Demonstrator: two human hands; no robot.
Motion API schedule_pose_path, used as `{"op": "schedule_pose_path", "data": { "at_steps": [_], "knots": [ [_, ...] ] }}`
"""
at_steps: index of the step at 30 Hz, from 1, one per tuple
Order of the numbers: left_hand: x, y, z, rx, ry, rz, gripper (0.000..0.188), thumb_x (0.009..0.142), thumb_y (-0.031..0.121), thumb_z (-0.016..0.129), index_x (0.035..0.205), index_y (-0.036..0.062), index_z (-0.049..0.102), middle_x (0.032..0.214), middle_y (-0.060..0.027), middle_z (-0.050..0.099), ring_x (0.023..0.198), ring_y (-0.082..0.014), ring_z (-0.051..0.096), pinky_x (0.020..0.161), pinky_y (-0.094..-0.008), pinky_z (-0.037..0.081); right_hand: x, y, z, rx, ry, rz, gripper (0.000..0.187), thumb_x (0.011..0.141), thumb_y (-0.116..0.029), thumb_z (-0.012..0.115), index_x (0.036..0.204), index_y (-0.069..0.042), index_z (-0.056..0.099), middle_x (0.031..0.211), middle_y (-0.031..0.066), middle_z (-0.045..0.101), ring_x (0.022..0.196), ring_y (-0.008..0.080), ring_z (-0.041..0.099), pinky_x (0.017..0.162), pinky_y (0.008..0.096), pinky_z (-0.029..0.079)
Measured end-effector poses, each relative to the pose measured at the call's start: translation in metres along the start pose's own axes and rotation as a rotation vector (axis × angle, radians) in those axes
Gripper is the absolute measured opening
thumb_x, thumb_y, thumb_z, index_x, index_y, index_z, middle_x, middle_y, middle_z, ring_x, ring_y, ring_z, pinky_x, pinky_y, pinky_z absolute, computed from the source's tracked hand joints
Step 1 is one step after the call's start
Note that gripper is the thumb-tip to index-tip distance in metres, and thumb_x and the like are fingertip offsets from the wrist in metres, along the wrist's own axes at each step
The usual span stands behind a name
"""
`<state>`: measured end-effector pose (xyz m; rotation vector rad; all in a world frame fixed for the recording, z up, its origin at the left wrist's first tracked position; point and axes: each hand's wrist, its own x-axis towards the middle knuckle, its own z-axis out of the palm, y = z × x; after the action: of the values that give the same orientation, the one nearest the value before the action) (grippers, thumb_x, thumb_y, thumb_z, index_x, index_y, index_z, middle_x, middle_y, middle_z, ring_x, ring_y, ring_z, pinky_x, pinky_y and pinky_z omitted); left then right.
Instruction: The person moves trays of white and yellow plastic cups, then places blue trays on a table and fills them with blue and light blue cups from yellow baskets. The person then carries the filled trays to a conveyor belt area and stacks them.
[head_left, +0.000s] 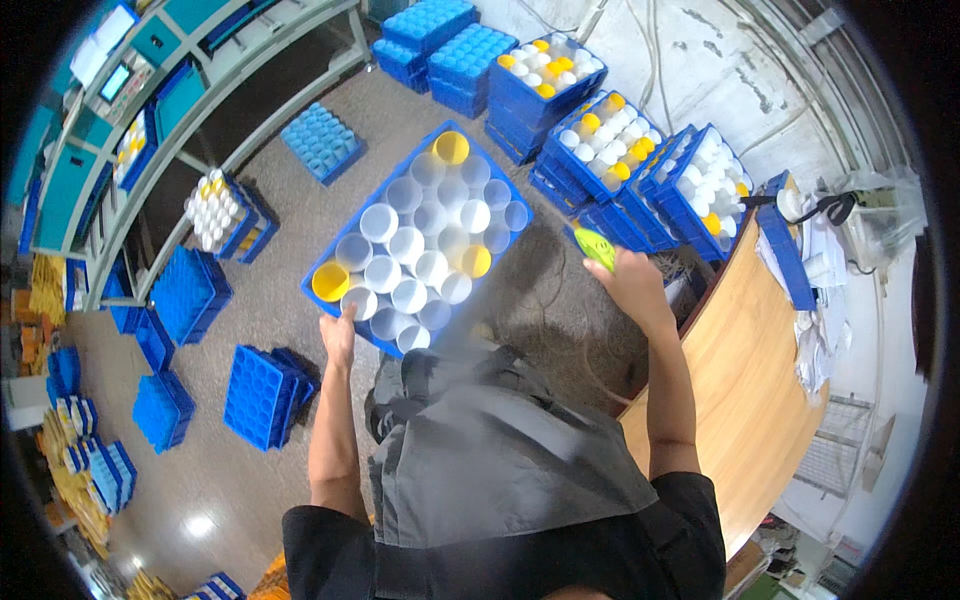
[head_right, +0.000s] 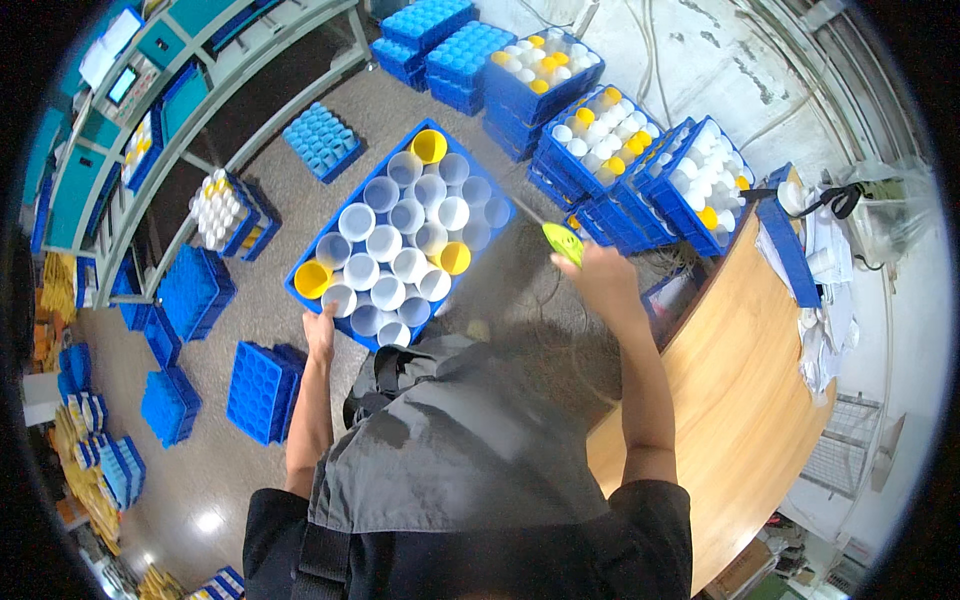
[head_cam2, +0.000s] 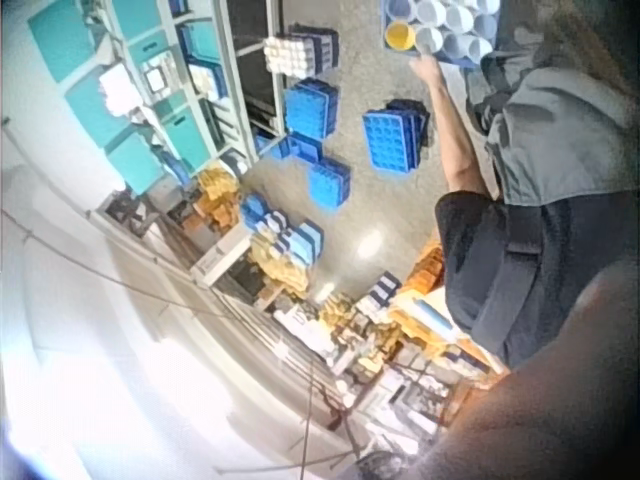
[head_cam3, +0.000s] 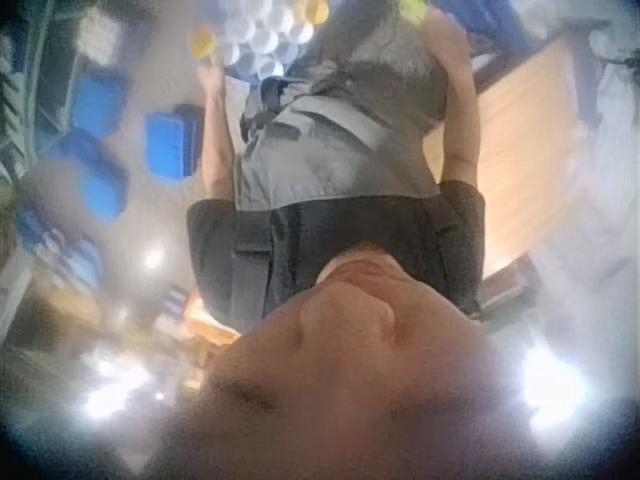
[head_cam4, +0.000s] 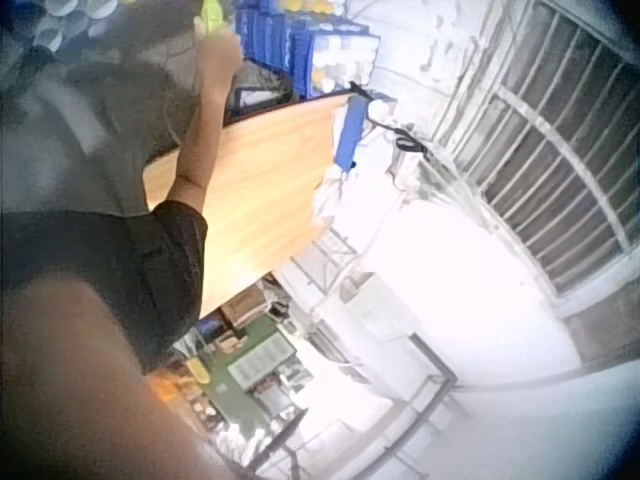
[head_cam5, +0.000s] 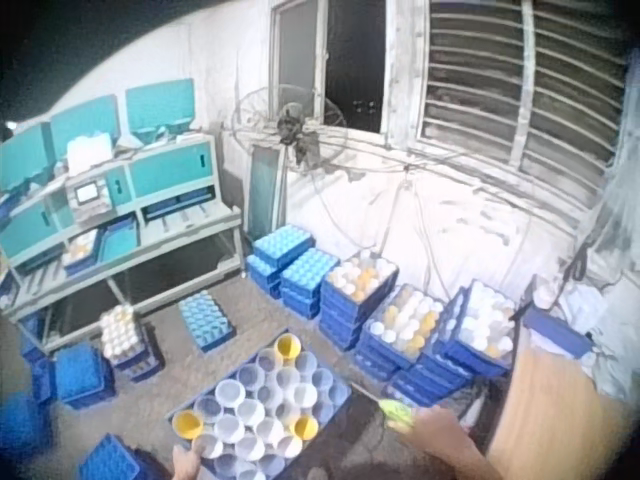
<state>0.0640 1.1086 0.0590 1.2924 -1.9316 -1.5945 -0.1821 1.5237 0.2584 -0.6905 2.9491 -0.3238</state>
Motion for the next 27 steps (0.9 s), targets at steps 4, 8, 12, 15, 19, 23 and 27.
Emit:
{"op": "schedule_pose_path", "data": {
  "at_steps": [4,8,12,15,19,23,27],
  "knots": [
    [0.005,-0.008,-0.011,-0.116,-0.018,-0.044,0.028,0.087,0.008,0.066,0.112,-0.004,0.069,0.105,-0.0075,0.072,0.096,-0.0183,0.066,0.087,-0.034,0.05,-0.035,0.053,0.005,0.242,-0.213,0.116,0.046,0.094,-0.044,0.064,0.081,0.0,0.064,0.062,0.0151,0.063,0.062,0.0321,0.064,0.062,0.0442,0.049],
    [0.025,-0.028,-0.04,-0.226,0.08,-0.164,0.029,0.086,0.006,0.066,0.113,-0.0038,0.068,0.107,-0.0074,0.072,0.096,-0.0185,0.067,0.087,-0.0329,0.05,-0.117,0.156,0.004,0.766,-0.085,0.601,0.026,0.091,-0.03,0.073,0.097,-0.005,0.068,0.073,0.0017,0.063,0.066,0.0134,0.06,0.059,0.0318,0.047],
    [0.052,-0.049,-0.075,-0.46,0.178,-0.19,0.032,0.087,0.003,0.063,0.118,-0.0045,0.066,0.112,-0.0098,0.07,0.099,-0.0214,0.067,0.088,-0.0347,0.052,-0.199,0.256,0.012,-0.141,0.091,0.953,0.053,0.089,-0.051,0.069,0.105,0.0,0.067,0.093,0.0188,0.072,0.083,0.031,0.071,0.067,0.0447,0.056],
    [0.081,-0.066,-0.099,-0.696,0.248,-0.3,0.037,0.086,0.003,0.064,0.122,-0.0062,0.061,0.115,-0.0113,0.069,0.101,-0.0257,0.068,0.088,-0.0388,0.054,-0.206,0.264,0.048,-0.424,0.193,1.195,0.056,0.089,-0.046,0.071,0.117,0.001,0.06,0.106,0.0234,0.07,0.098,0.0412,0.068,0.084,0.0493,0.056],
    [0.17,-0.084,-0.135,-0.964,0.289,-0.457,0.05,0.085,0.0,0.06,0.134,-0.0041,0.053,0.127,-0.014,0.063,0.115,-0.0294,0.063,0.1,-0.0421,0.05,-0.081,0.167,0.144,0.072,0.127,0.879,0.051,0.088,-0.031,0.074,0.122,0.005,0.059,0.111,0.0242,0.069,0.102,0.0367,0.069,0.086,0.0467,0.055],
    [0.319,-0.069,-0.177,-1.054,0.342,-0.467,0.054,0.083,0.001,0.06,0.137,-0.0002,0.051,0.13,-0.0121,0.06,0.12,-0.0295,0.058,0.105,-0.0432,0.046,0.082,-0.004,0.217,0.074,-0.058,0.576,0.04,0.086,-0.024,0.075,0.113,0.005,0.065,0.107,0.0228,0.071,0.1,0.0327,0.07,0.087,0.0436,0.054],
    [0.481,-0.019,-0.237,-1.18,0.369,-0.462,0.05,0.083,0.003,0.058,0.133,0.0028,0.053,0.124,-0.0106,0.061,0.115,-0.0272,0.059,0.098,-0.041,0.049,0.23,-0.146,0.261,0.07,-0.225,0.312,0.034,0.087,-0.023,0.073,0.108,0.004,0.068,0.086,0.0169,0.074,0.08,0.0286,0.073,0.073,0.041,0.056]
  ]
}}
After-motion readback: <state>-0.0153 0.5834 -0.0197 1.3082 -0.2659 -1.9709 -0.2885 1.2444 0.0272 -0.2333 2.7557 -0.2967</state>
